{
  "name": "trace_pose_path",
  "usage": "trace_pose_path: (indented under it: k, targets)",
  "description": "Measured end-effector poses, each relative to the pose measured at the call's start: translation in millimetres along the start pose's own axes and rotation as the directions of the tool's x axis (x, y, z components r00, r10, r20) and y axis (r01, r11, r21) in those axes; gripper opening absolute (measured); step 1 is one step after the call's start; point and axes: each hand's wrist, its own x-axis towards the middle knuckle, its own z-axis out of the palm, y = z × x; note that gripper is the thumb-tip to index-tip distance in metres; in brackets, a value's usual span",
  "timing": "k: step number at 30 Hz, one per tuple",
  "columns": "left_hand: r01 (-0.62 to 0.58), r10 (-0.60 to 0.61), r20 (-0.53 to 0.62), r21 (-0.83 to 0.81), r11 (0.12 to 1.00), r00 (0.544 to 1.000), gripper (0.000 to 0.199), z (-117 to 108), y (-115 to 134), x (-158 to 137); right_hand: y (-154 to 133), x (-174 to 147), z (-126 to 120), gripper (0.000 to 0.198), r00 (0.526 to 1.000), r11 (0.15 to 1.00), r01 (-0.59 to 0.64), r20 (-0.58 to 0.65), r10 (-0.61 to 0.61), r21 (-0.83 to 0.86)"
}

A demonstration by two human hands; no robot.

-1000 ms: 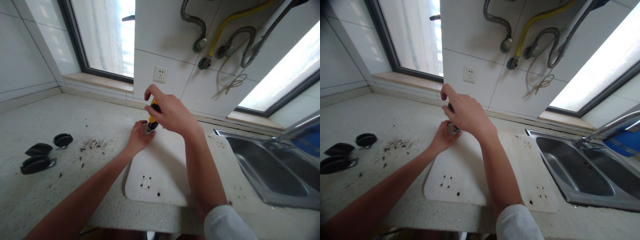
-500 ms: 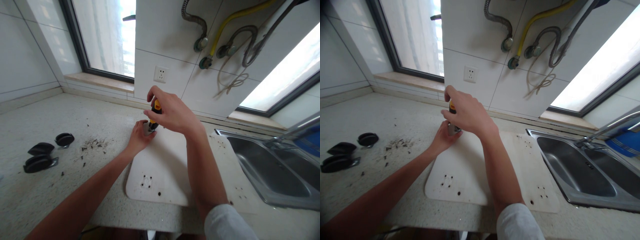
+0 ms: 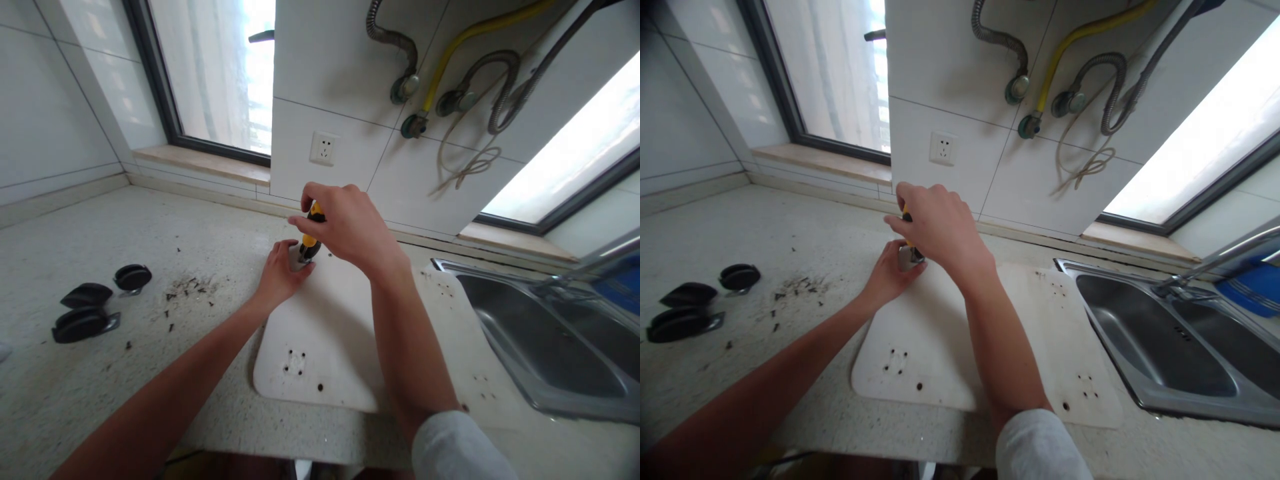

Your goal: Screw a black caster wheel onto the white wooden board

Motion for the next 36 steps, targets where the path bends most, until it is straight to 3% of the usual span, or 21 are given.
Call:
trace_pose_path:
  k: [3,8,11,14,16,20,24,26,29,31,36]
  targets:
    - [0.001,-0.001,0.004,-0.002,1.0,1.0,0.05,0.1,-0.5,0.2,-1.7,1.5,1.9,0.029,0.999,0.999,-0.035,-0.041,0.036,0.005]
    - [-0.002,0.002,0.019,0.001,1.0,1.0,0.054,-0.5,-0.3,-0.4,1.8,-4.4,-8.1,0.019,0.977,0.973,0.135,0.139,-0.163,0.188]
    - [0.002,-0.002,0.008,0.003,1.0,1.0,0.051,-0.7,0.5,-1.0,1.3,-1.8,-6.1,0.031,1.0,0.999,0.019,0.022,-0.019,0.027]
    - [0.005,-0.005,-0.004,-0.003,1.0,1.0,0.051,-0.5,0.6,-1.0,-0.1,1.6,-2.5,0.04,0.987,0.983,-0.152,-0.073,0.145,-0.101]
    - [0.0,0.0,-0.001,-0.009,1.0,1.0,0.052,-0.2,0.0,-0.7,0.9,0.9,-3.9,0.032,0.991,0.99,-0.129,-0.032,0.128,-0.057]
    - [-0.001,0.001,0.002,-0.022,1.0,1.0,0.054,0.4,-0.7,-0.5,5.2,-1.1,-7.1,0.022,0.99,0.987,0.058,0.115,-0.076,0.148]
    - [0.025,-0.026,-0.005,-0.034,0.999,1.0,0.054,0.3,1.3,-0.4,4.7,6.0,4.3,0.036,0.994,0.995,-0.098,-0.049,0.096,-0.03]
    - [0.036,-0.036,0.003,-0.041,0.998,0.999,0.055,0.3,2.4,-0.4,4.3,8.2,9.0,0.038,0.991,0.995,-0.092,-0.097,0.089,-0.03]
    - [0.042,-0.041,0.019,-0.048,0.998,0.999,0.054,0.8,2.5,-0.6,5.1,4.7,6.6,0.029,0.999,0.995,0.035,0.006,-0.036,0.094]
    - [0.052,-0.05,0.037,-0.056,0.997,0.998,0.054,1.5,2.0,-0.8,5.5,-0.2,2.2,0.029,0.996,0.989,0.044,0.068,-0.055,0.144]
    - [0.101,-0.093,0.076,-0.102,0.99,0.993,0.063,3.2,1.2,-0.5,4.0,-8.9,11.2,0.033,0.991,0.981,-0.117,-0.05,0.126,0.155]
